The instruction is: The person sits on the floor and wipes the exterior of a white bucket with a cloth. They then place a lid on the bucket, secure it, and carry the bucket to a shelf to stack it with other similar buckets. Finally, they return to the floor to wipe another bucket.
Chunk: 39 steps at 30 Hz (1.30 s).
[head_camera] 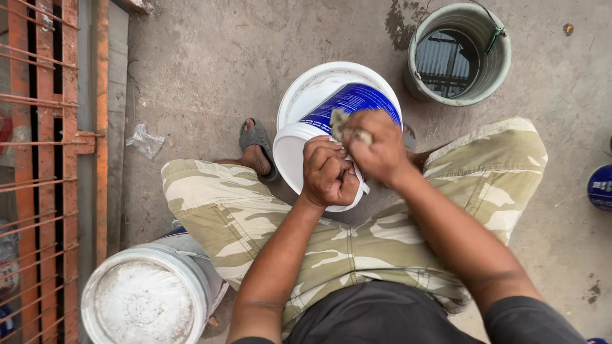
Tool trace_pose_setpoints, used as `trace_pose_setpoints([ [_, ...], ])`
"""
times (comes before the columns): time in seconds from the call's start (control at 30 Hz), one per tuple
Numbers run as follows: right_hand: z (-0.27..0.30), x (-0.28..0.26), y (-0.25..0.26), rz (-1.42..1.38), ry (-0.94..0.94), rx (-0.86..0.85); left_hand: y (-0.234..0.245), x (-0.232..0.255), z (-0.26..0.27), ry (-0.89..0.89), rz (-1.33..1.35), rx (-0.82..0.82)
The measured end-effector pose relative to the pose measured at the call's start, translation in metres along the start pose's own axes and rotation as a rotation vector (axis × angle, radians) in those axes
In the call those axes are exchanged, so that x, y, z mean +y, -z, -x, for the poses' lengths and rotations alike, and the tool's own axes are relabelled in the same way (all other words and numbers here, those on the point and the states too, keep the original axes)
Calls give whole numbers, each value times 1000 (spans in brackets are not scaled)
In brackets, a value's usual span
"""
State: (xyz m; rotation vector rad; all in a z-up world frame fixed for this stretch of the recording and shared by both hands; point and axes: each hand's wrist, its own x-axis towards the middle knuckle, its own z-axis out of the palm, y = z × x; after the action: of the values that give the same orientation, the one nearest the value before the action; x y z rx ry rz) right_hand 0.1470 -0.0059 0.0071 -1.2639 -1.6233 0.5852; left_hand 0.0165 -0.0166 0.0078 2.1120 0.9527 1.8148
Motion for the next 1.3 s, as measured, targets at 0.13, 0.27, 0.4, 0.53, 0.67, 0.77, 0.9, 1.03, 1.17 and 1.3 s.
trace_pose_setpoints([
  [0.13, -20, 64, 11, 351, -257, 52, -2, 2, -8, 25, 25, 24],
  [0.27, -15, -1, 18, 245, -17, -27, -8, 2, -10, -7, 24, 36],
  [0.4, -13, 66, 21, 185, -156, -87, -9, 3, -8, -10, 34, 24],
  [0.53, -9, 50, 21, 147, 15, -29, -15, 5, -7, -33, 36, 35],
  [0.67, -12, 48, 19, 122, -124, -94, -12, 7, -2, -14, 33, 4],
  [0.77, -16, 85, 27, 252, -246, -43, -16, 6, -6, -24, 44, 16],
  [0.9, -2, -2, 26, 95, -33, -84, -17, 2, -6, -15, 45, 18],
  [1.03, -9, 66, 20, 18, -210, -25, -11, 7, -10, -12, 60, 8],
  [1.17, -26, 31, 20, 126, -397, -61, -16, 8, -8, -12, 65, 24],
  [1.3, -20, 8, 14, -38, -240, -142, -10, 9, -4, -1, 60, 2],
])
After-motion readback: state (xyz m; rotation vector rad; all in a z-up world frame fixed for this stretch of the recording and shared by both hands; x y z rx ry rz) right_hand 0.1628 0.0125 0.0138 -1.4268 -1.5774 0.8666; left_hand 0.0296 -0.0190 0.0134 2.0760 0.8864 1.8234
